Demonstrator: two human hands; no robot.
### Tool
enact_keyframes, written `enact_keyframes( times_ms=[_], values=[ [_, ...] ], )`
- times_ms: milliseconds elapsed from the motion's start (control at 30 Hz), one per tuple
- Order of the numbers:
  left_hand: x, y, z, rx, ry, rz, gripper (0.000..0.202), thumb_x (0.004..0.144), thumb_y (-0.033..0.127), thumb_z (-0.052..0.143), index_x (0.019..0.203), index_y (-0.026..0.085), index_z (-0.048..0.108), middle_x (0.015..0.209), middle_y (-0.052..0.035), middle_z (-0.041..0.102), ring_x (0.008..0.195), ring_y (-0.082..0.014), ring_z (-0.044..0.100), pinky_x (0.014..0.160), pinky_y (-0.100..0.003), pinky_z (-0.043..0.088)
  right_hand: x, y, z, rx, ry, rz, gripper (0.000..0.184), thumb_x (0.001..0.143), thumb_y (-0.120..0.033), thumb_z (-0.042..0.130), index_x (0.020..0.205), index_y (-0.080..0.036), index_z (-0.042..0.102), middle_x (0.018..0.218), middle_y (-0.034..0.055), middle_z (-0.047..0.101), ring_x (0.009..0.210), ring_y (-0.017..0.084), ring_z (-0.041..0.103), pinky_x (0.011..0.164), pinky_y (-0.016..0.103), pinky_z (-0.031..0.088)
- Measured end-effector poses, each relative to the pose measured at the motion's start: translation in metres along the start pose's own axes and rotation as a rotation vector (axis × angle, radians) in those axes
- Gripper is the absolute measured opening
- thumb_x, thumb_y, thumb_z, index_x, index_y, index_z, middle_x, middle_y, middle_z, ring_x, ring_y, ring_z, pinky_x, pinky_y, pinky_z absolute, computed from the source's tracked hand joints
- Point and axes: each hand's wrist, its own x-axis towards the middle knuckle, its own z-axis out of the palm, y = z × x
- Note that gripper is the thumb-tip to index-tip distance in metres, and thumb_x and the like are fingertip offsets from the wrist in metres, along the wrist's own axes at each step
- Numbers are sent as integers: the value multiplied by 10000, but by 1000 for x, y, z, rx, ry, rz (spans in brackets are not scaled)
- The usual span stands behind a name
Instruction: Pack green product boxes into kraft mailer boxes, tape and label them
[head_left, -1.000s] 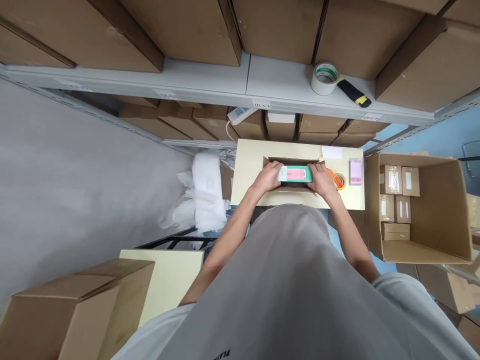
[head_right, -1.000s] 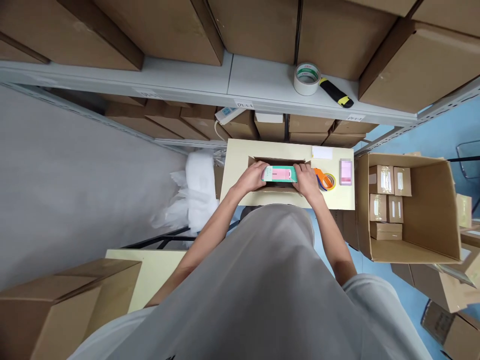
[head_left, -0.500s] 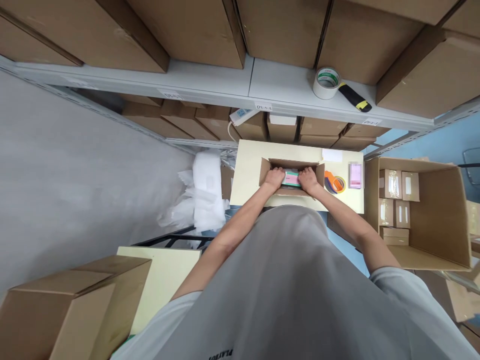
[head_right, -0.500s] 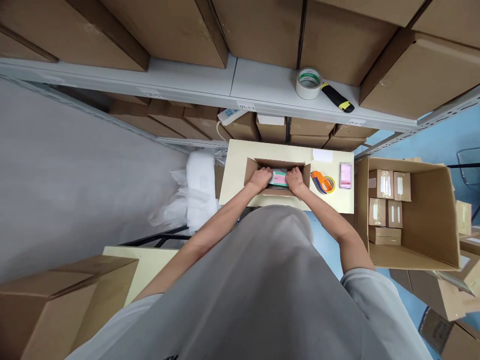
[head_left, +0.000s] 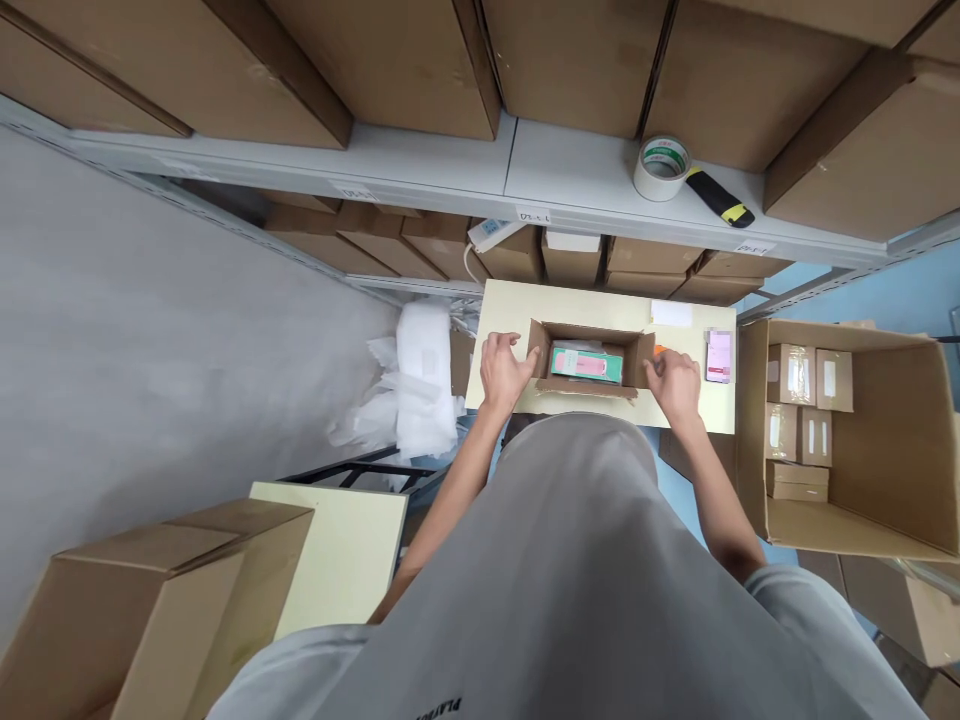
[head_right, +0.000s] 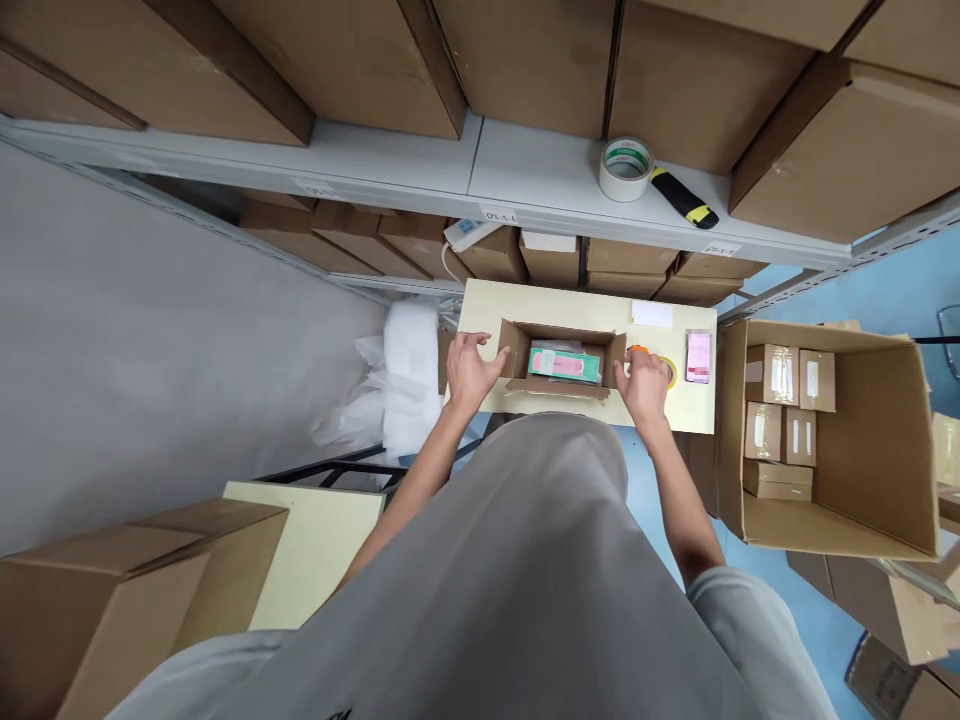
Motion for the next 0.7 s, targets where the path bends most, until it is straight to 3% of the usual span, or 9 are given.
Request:
enact_keyframes(
  times_ms=[133,233,367,533,700],
  values=[
    [-2,3,6,-12,-60,-54,43,1022,273,744,1026,232,753,1154,-123,779,1191,-354,724,1098,-473,563,-5,7,8,127,9,109,186,947,-407,678,850,-275,588,792,62,700,885,322,664,980,468,492],
    [-2,11,6,-22,-71,-50,83,1023,234,715,950,234,755,1121,-115,803,1158,-341,745,1077,-461,569,-3,1,12,190,4,146,214,915,-357,625,752,-308,496,746,59,694,830,314,663,970,483,509],
    [-13,10,-3,-76,-30,-101,110,1004,222,725,900,235,758,1068,-93,817,1078,-311,762,1033,-437,581,3,-10,8,232,5,168,203,888,-348,617,728,-314,497,744,69,718,791,313,682,928,480,530],
    [-53,-20,-32,-154,141,-240,97,973,260,765,882,232,778,985,-54,809,886,-257,729,952,-409,592,20,-35,7,308,-105,125,231,884,-459,659,746,-296,569,760,60,744,733,281,684,780,400,510],
    [-113,-69,-78,-213,348,-428,96,955,283,776,873,238,798,918,-31,791,826,-233,706,896,-383,598,33,-101,24,369,-264,-57,267,873,-522,671,770,-283,612,732,29,725,716,247,660,736,360,481]
  ],
)
